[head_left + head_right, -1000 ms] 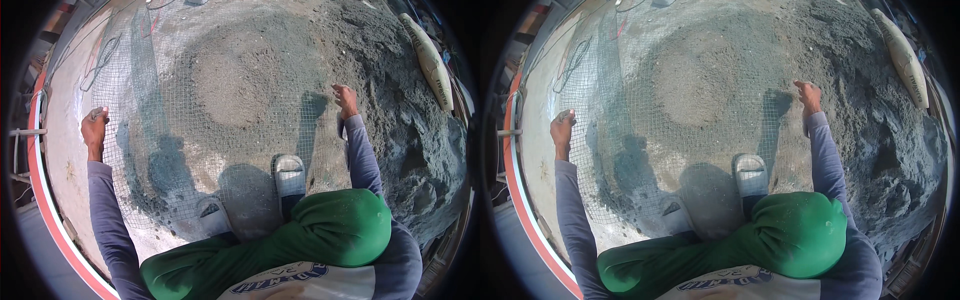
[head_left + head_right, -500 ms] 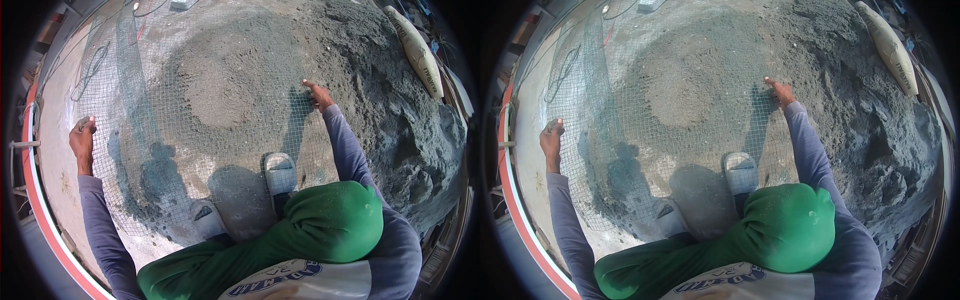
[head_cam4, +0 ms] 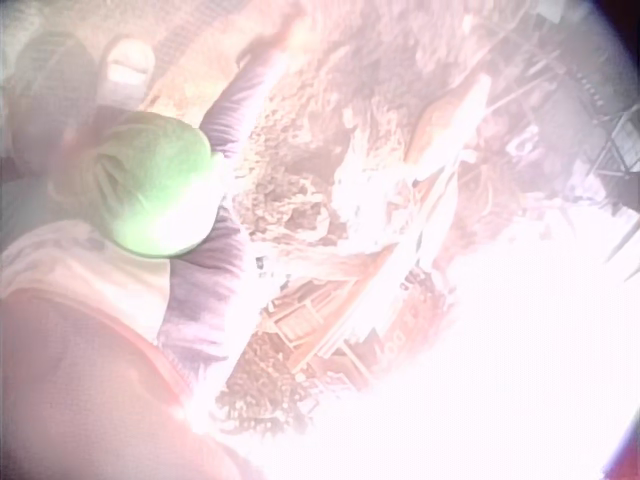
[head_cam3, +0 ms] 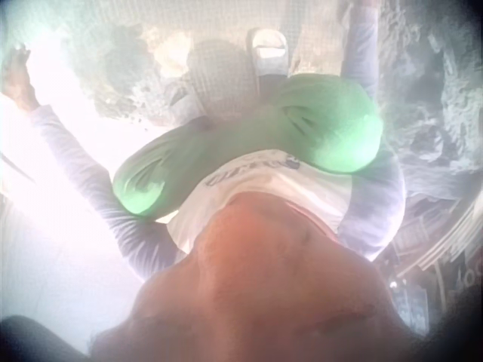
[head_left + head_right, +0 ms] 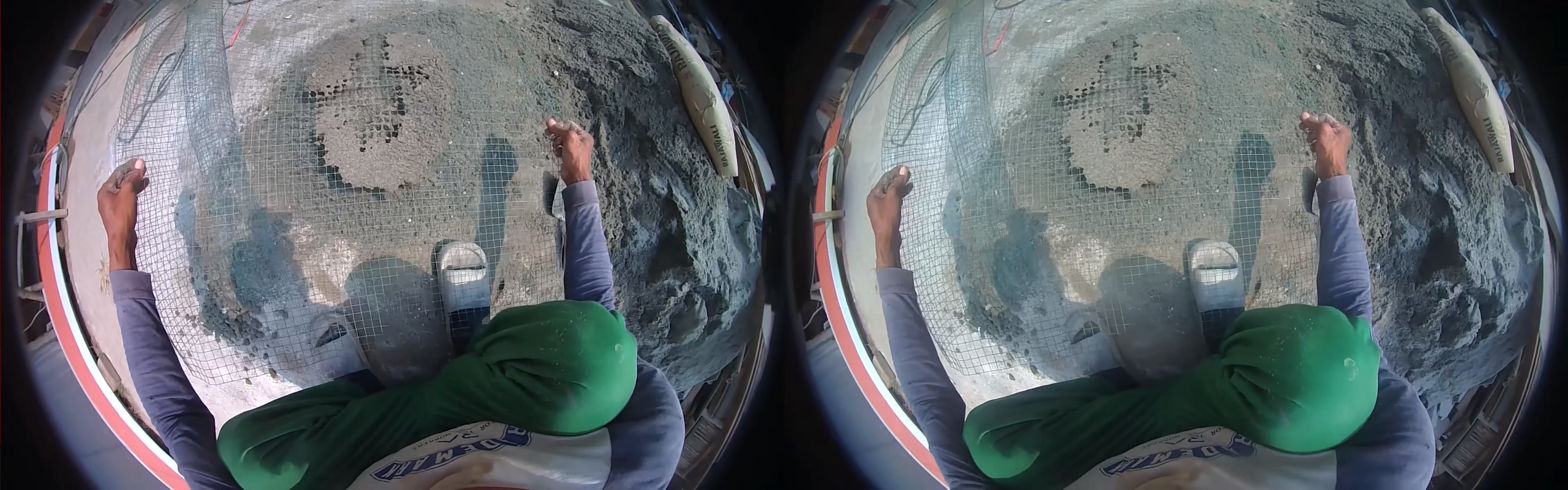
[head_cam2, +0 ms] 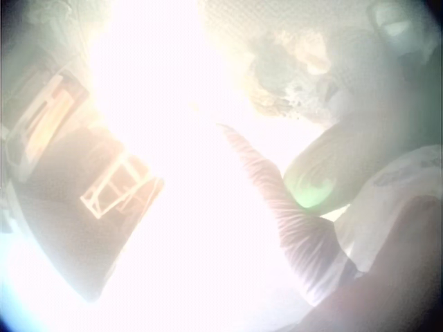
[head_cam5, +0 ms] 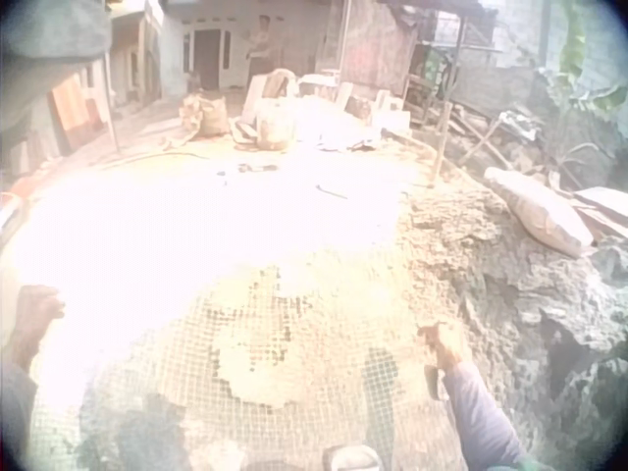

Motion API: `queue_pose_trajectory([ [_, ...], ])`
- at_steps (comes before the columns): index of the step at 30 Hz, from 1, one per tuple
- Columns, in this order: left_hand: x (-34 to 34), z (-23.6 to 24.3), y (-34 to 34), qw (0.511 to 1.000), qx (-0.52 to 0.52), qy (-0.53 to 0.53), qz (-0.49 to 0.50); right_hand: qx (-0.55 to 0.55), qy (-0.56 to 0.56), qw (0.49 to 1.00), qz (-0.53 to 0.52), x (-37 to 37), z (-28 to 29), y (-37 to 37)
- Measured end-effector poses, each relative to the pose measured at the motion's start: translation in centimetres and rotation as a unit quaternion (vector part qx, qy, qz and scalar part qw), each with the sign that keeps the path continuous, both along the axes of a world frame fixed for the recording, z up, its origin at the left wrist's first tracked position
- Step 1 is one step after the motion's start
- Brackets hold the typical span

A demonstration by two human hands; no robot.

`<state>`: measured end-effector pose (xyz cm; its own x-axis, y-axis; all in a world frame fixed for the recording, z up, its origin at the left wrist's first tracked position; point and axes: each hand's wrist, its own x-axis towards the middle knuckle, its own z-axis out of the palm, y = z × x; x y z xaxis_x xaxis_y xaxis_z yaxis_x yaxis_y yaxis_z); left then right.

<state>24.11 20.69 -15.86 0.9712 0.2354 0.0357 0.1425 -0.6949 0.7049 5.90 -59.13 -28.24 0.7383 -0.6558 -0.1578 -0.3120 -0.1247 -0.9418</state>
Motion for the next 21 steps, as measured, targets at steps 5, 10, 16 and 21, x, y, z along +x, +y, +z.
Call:
queue_pose_trajectory([
  [5,1.2,-0.6,4.9,0.998,-0.056,-0.012,0.018,-0.015,-0.053,0.998,0.030,1.4,3.2,4.9],
  [10,1.0,-0.9,0.8,1.000,-0.003,-0.008,0.009,-0.064,-0.077,0.994,-0.042,0.2,4.9,0.8],
  [16,-0.2,-1.1,11.1,0.996,-0.055,-0.013,0.076,-0.011,-0.134,0.991,0.019,3.4,7.6,7.9],
  [21,-1.1,0.5,8.7,0.996,-0.056,-0.002,0.071,-0.015,-0.131,0.991,0.021,3.4,7.8,5.5],
])
